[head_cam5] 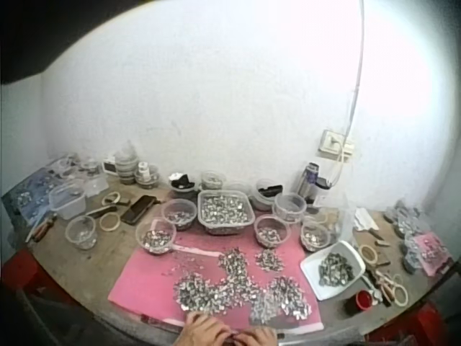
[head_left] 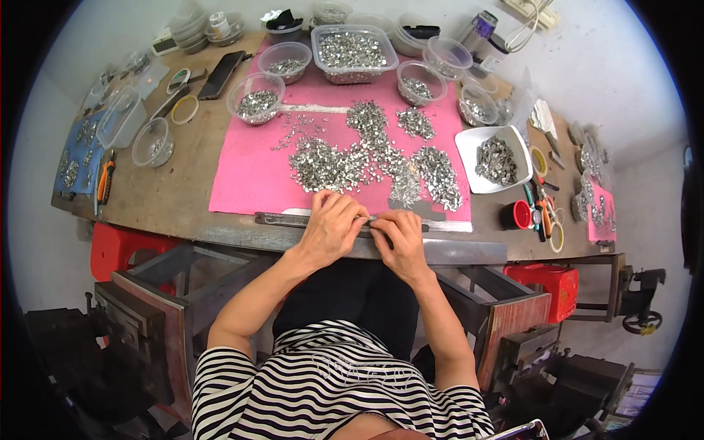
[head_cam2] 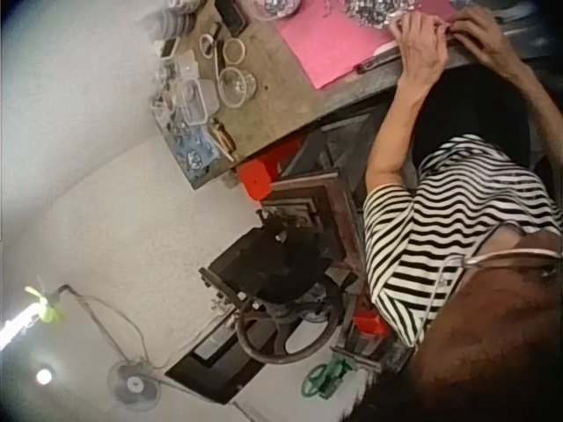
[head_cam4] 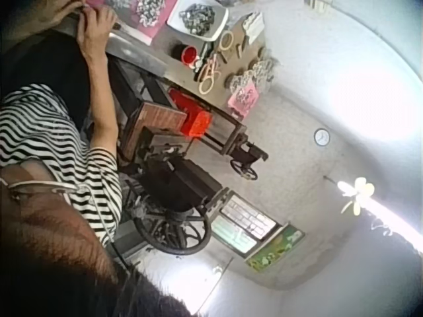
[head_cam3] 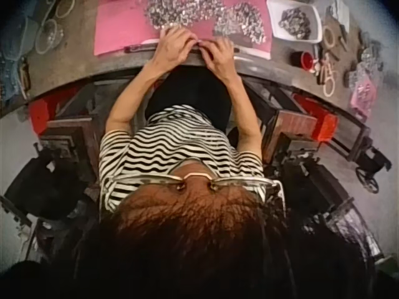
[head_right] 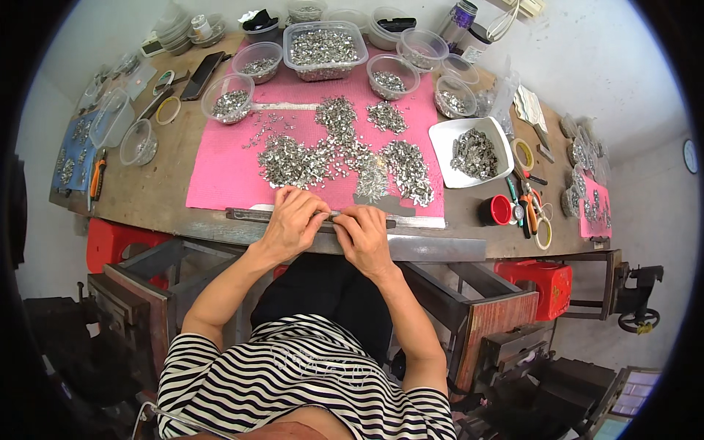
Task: The person aligns small metal pieces into a metal strip holder by hand, inserts the holder into a press machine, and rotates the handwheel to press the pieces before continuing to load more pieces.
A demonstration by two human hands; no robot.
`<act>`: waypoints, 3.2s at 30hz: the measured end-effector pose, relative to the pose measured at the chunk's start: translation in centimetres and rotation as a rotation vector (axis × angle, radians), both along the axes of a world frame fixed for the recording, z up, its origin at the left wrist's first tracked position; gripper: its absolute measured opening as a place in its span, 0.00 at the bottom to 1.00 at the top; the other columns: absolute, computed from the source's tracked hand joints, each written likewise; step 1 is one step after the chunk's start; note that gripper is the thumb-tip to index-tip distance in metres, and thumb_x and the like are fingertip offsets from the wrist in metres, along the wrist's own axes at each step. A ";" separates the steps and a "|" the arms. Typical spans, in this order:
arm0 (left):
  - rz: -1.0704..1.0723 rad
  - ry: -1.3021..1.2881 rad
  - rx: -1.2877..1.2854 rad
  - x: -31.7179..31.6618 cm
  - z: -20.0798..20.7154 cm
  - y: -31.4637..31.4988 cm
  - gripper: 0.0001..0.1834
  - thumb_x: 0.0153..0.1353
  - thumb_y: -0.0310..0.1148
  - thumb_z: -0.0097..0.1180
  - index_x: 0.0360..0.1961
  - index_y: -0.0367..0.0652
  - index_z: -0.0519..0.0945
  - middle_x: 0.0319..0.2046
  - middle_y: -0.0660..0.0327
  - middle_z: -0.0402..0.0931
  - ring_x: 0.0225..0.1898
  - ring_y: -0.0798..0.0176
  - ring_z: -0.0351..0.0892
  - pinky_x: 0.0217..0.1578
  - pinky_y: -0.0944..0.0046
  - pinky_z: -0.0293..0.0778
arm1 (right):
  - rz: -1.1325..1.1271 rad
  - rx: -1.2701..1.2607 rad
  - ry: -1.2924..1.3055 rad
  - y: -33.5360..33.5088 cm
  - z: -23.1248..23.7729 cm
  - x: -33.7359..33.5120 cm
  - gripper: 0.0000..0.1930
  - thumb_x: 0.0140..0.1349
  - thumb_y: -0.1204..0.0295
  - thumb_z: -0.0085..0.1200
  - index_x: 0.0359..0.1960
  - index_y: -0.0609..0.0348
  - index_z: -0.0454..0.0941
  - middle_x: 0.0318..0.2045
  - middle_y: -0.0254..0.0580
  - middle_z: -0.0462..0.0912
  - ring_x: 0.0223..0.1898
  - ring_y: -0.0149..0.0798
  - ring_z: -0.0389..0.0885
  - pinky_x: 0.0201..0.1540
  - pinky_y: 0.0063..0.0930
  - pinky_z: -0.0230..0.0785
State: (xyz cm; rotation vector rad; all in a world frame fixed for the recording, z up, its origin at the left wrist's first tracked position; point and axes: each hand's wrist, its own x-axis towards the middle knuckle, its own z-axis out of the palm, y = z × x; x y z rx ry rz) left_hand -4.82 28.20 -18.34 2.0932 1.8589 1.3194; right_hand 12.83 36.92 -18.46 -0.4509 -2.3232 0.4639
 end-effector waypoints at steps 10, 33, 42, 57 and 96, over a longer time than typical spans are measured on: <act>0.020 -0.021 0.021 0.6 -0.4 -0.5 0.05 0.61 0.25 0.61 0.37 0.41 0.79 0.36 0.61 0.78 0.42 0.56 0.76 0.54 0.52 0.62 | -0.081 0.120 -0.020 -0.6 -1.0 -0.6 0.11 0.56 0.76 0.64 0.40 0.58 0.77 0.39 0.39 0.79 0.44 0.44 0.78 0.52 0.42 0.63; 0.023 0.077 0.004 1.8 -0.7 0.0 0.07 0.59 0.26 0.63 0.38 0.43 0.80 0.38 0.61 0.78 0.44 0.56 0.77 0.59 0.47 0.62 | -0.189 -0.006 0.122 0.1 -0.9 0.0 0.10 0.57 0.81 0.63 0.40 0.58 0.81 0.39 0.39 0.82 0.42 0.44 0.80 0.51 0.39 0.64; 0.253 0.122 0.060 -1.8 -0.7 0.8 0.08 0.61 0.26 0.61 0.41 0.45 0.83 0.41 0.62 0.80 0.50 0.58 0.76 0.66 0.36 0.54 | -0.172 0.011 -0.038 2.6 0.0 -4.4 0.05 0.59 0.76 0.64 0.36 0.56 0.83 0.32 0.38 0.79 0.39 0.43 0.76 0.49 0.38 0.61; 0.220 0.164 -0.098 -4.6 -0.6 1.8 0.06 0.58 0.31 0.67 0.36 0.49 0.84 0.35 0.66 0.74 0.45 0.60 0.73 0.58 0.43 0.56 | -0.088 -0.129 -0.143 3.9 -0.4 -5.2 0.06 0.59 0.76 0.61 0.38 0.55 0.85 0.33 0.37 0.80 0.41 0.41 0.79 0.50 0.37 0.61; 0.142 0.161 -0.141 -4.7 0.2 1.2 0.04 0.58 0.31 0.65 0.34 0.49 0.83 0.34 0.65 0.76 0.45 0.58 0.73 0.57 0.44 0.57 | -0.084 0.016 -0.158 4.0 -0.1 -5.0 0.04 0.54 0.77 0.63 0.31 0.56 0.81 0.29 0.38 0.75 0.38 0.43 0.75 0.47 0.39 0.62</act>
